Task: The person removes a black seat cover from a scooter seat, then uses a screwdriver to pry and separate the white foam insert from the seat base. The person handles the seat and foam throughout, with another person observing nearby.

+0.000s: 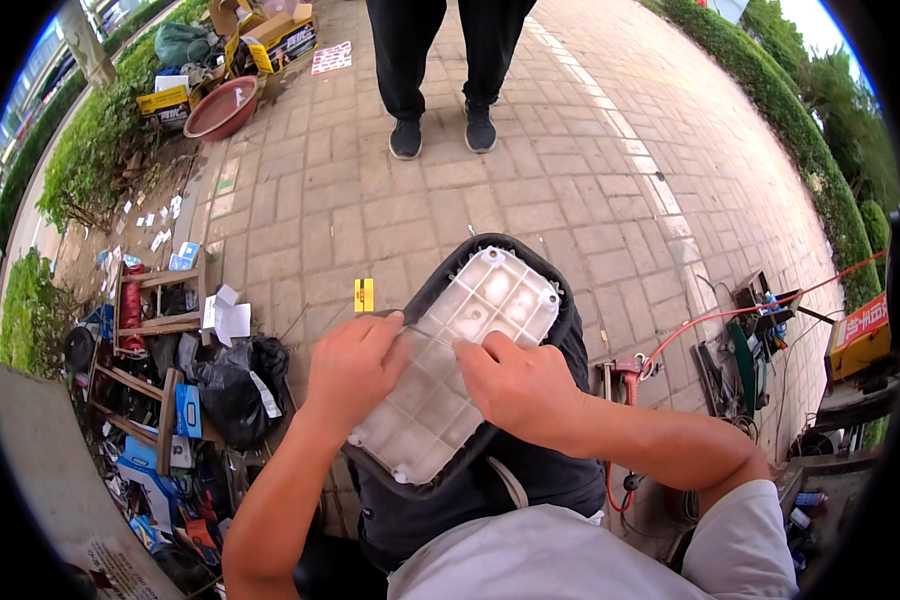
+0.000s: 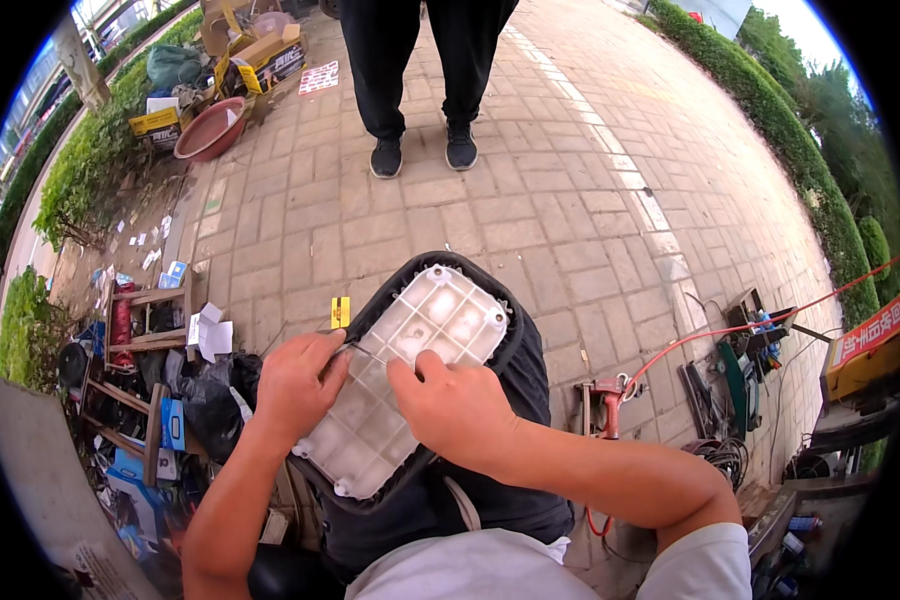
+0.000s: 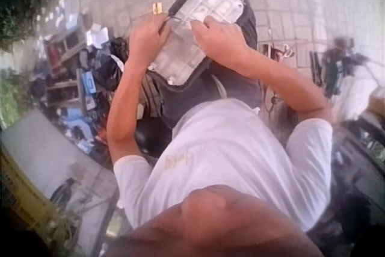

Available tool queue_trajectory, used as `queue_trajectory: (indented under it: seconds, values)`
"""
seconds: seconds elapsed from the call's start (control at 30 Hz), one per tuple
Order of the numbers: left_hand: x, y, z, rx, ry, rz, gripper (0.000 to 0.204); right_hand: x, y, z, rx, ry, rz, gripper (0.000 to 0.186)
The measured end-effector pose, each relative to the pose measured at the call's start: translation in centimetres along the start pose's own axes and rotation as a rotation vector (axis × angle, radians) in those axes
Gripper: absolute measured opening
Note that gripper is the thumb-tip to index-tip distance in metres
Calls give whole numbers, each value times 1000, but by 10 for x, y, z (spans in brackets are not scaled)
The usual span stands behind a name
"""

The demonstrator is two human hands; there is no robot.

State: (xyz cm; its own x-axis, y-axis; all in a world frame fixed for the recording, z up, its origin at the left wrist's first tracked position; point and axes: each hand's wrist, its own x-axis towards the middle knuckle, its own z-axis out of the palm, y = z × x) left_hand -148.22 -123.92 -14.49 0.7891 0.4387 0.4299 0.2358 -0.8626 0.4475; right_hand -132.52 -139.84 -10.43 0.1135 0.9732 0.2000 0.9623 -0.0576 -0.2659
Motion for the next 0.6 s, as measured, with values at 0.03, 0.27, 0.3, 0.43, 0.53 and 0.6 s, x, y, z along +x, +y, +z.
queue_trajectory:
  seconds: [0.03, 0.27, 0.3, 0.43, 0.53, 0.6]
  values:
    - [1, -1, 1, 8, 27, 20, 23, -1, -2, -1, -7, -14, 13, 15]
    - [-1, 2, 3, 115, -5, -13, 13, 28, 9, -18, 180, -70, 24, 15]
    - [-2, 3, 3, 113, 5, -33, 12, 22, 5, -14, 124, -46, 20, 12]
    - [-1, 1, 5, 50, 11, -75, 11, 0, 3, 4, -24, 50, -52, 18]
    - [0, -1, 6, 11, 44, -89, 10, -6, 6, 17, -90, 148, -108, 28]
    - [-1, 0, 7, -4, 78, -102, 9, -7, 5, 17, -104, 165, -130, 31]
